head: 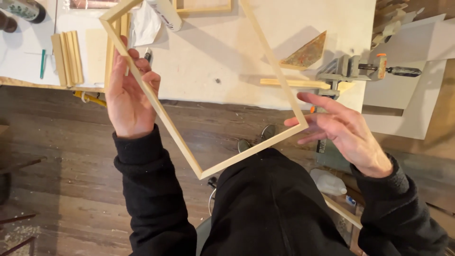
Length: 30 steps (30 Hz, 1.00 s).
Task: Assembling wooden picture frames by applying glue and using a corner clamp and hammer.
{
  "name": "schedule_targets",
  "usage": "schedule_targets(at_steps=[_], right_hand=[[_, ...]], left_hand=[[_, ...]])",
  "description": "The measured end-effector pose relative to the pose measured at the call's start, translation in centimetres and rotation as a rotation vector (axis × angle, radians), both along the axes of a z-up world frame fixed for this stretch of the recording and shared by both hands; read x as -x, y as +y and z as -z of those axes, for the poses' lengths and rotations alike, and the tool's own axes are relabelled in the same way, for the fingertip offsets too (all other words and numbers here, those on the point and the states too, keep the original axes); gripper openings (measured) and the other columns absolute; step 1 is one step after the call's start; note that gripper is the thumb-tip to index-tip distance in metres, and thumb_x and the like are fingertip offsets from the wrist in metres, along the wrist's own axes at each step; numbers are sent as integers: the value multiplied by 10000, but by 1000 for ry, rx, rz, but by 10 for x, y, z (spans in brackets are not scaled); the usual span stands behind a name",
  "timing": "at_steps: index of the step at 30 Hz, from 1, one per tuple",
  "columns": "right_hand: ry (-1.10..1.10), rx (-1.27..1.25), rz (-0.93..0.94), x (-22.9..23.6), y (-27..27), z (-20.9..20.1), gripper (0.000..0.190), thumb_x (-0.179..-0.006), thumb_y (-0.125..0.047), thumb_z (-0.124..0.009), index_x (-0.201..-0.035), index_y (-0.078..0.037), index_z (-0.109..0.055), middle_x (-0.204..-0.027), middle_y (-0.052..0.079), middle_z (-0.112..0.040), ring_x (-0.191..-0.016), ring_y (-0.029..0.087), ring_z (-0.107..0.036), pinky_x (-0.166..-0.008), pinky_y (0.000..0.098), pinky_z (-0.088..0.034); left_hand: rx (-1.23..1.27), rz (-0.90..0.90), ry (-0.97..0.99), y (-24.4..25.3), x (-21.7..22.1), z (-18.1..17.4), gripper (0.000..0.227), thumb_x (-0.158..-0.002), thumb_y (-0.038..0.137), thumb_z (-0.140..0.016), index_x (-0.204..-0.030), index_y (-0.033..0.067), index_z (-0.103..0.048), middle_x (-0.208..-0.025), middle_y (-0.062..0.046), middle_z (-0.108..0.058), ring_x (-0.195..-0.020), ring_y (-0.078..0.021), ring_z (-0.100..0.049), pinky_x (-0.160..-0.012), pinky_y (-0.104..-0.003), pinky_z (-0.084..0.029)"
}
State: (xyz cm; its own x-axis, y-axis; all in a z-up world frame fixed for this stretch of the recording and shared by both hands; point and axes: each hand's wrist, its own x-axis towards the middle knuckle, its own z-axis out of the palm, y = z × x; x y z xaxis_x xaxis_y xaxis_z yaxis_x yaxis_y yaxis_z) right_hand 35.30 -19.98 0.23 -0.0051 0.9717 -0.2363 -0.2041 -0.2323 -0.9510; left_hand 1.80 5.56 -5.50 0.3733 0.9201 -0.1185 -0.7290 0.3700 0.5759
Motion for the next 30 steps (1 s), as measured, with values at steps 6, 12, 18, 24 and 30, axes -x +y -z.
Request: schedule_targets(at_steps=[6, 12, 18, 24, 30], right_hand=[[-286, 192, 63, -18, 31, 2, 611, -954, -85, -594, -1540, -30, -432, -1125, 167, -784, -952, 230, -755, -810, 336, -649], [-144, 22, -19, -56, 40, 41, 610, -966, -61, -536, -1559, -33, -398, -1231, 188, -743, -1022, 250, -776, -799, 359, -634], [-57, 50, 45, -72, 76, 39, 538, -992, -37, -472, -1530, -29, -440, -1292, 226, -705, -1067, 321, -753, -807, 428, -669], [-211, 134, 106, -68, 166, 20, 521, -986, 20, -348, -1487, -10, -485, -1365, 223, -648, -1202, 360, -688, -902, 464, -569], [-235, 71, 288, -56, 250, 43, 507, -1015, 16, -348, -1513, 4, -437, -1332, 258, -628, -1186, 321, -666, -903, 443, -601]], left_hand=[[-16, 3, 12, 19, -24, -9, 418, -1169, 156, -495, -1579, 79, -494, -1177, -40, -608, -977, -99, -603, -770, -223, -509], [-18, 17, 68, 36, -40, -14, 339, -1198, 170, -466, -1521, 81, -517, -1158, -25, -595, -981, -97, -589, -791, -235, -492], [-70, 42, 138, 100, -70, -2, 385, -1136, 157, -519, -1513, 85, -524, -1200, -24, -616, -959, -112, -609, -795, -260, -514], [-184, 15, 196, 202, -98, 0, 278, -1033, 133, -567, -1308, 92, -571, -1070, -46, -637, -1002, -174, -606, -856, -380, -535], [-341, 134, 24, 318, -111, 26, 170, -1092, 249, -576, -1079, 86, -624, -1048, -11, -635, -1012, -194, -584, -910, -430, -473]])
